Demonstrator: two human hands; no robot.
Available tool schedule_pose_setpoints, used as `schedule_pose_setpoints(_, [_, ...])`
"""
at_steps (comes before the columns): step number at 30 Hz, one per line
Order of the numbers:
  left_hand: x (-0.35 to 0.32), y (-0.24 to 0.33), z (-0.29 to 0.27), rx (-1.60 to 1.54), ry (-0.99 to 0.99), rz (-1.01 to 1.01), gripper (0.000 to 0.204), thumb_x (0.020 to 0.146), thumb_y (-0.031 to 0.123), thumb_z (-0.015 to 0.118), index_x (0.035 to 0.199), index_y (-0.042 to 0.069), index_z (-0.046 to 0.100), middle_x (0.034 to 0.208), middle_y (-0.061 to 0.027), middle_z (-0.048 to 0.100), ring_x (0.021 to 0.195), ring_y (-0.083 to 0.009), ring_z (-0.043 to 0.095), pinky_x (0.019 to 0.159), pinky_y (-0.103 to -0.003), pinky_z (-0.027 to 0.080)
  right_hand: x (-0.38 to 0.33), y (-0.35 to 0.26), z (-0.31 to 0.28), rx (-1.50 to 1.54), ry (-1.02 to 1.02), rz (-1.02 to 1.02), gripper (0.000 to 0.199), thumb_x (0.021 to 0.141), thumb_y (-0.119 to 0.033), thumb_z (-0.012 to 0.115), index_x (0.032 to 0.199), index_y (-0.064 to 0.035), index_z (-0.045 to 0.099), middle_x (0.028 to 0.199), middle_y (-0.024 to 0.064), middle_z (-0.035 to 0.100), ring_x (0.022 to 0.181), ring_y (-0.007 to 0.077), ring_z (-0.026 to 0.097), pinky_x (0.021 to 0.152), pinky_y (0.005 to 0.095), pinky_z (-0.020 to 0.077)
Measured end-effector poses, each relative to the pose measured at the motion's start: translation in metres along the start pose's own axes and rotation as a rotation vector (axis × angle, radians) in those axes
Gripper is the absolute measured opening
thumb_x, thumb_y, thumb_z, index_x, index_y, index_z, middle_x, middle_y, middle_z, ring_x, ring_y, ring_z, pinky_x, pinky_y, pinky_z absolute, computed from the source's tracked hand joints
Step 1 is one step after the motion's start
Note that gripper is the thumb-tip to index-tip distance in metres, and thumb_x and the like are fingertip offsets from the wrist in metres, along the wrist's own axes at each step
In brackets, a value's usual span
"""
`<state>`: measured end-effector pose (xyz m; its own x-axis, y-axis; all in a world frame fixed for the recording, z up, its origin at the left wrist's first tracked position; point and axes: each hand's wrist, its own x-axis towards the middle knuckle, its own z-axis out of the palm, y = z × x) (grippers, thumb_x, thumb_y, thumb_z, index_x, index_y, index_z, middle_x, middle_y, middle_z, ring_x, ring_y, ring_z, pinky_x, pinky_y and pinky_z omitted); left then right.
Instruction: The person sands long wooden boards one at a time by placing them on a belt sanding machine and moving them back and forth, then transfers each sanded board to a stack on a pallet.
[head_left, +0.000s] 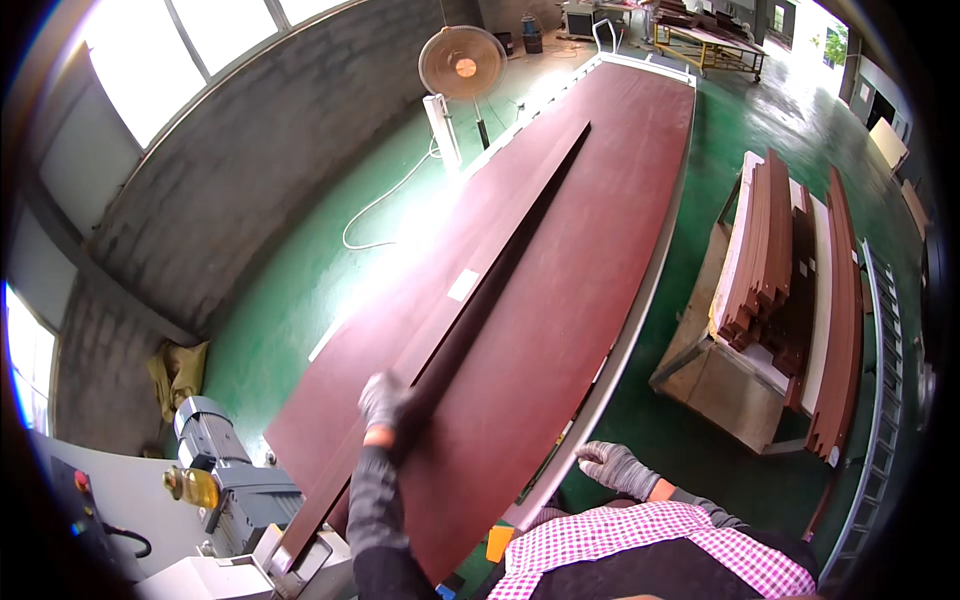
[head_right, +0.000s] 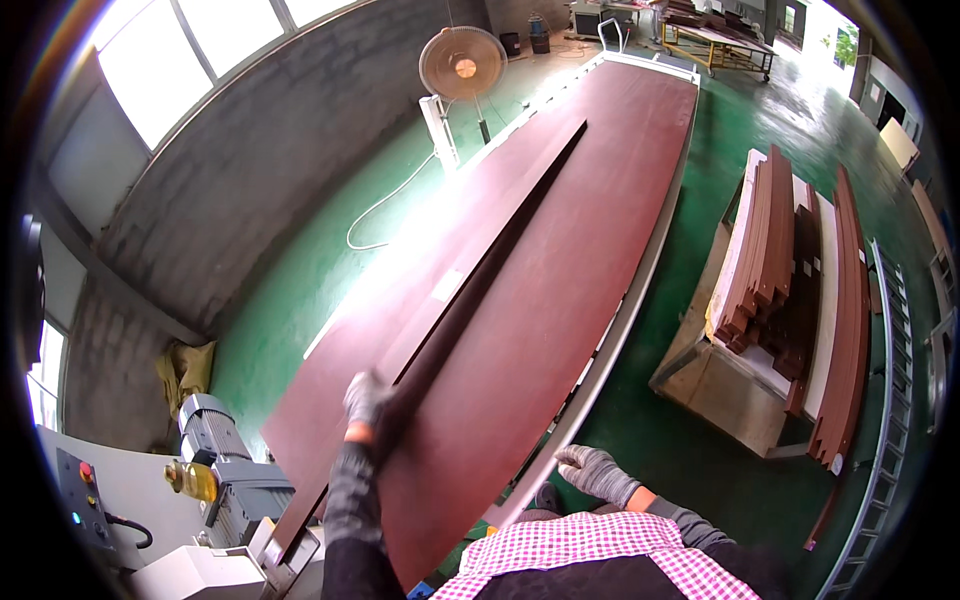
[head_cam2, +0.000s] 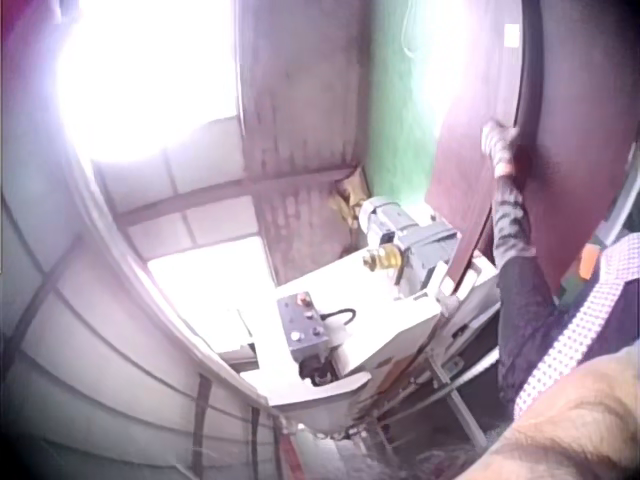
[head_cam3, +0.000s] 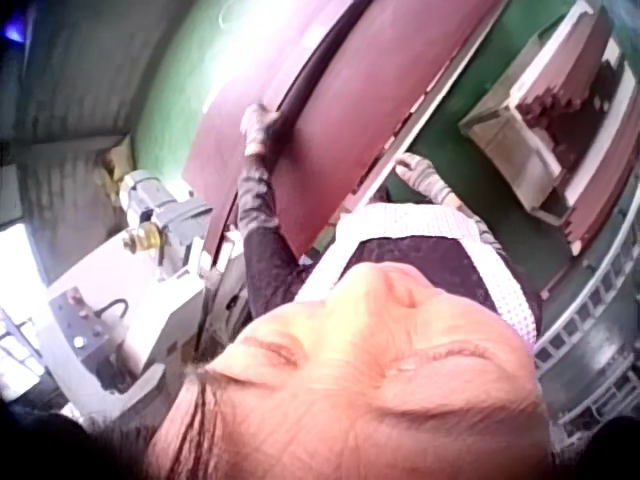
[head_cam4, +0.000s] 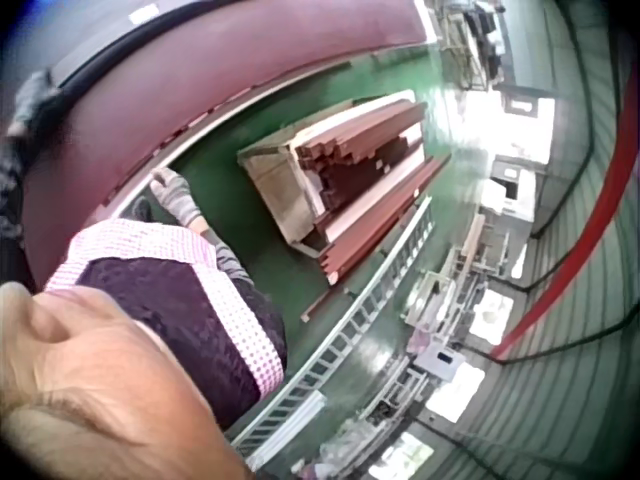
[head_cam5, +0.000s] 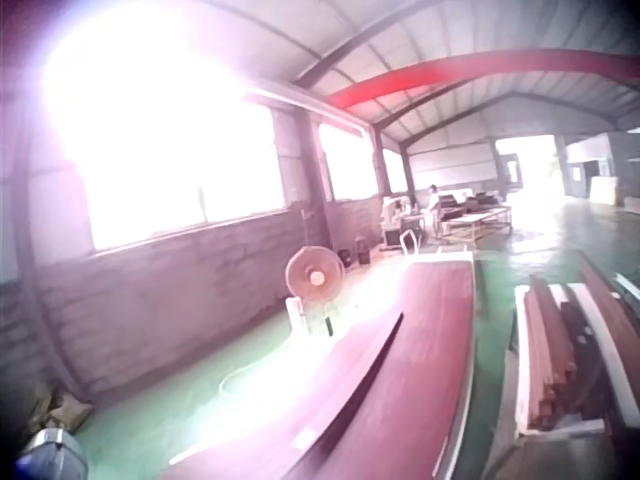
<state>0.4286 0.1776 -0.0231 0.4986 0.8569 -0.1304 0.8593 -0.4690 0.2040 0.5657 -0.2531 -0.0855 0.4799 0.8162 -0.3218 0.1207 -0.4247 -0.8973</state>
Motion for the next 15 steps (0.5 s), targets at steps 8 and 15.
schedule_pose_setpoints(8, [-0.009,0.075,0.026,-0.131,-0.14,0.302,0.107,0.066,0.058,0.076,0.145,0.002,0.032,0.128,-0.0252,0.052,0.12,-0.0387,0.051,0.099,-0.045,0.043,-0.001,-0.016,0.03,0.245,-0.239,-0.015,0.037,0.094,-0.015,0.062,0.127,-0.0006,0.056,0.112,0.0079,0.065,0.105,0.0144,0.06,0.095,0.0312,0.048])
schedule_pose_setpoints(15, [-0.125,0.007,0.054,0.172,-0.112,0.194,0.071,0.065,0.048,0.08,0.113,0.0,0.059,0.103,-0.0189,0.062,0.097,-0.0348,0.062,0.084,-0.045,0.052,0.003,0.046,0.038,0.289,-0.159,0.093,0.034,0.092,-0.014,0.064,0.123,-0.0009,0.059,0.106,0.0068,0.068,0.101,0.0129,0.062,0.092,0.0292,0.0496])
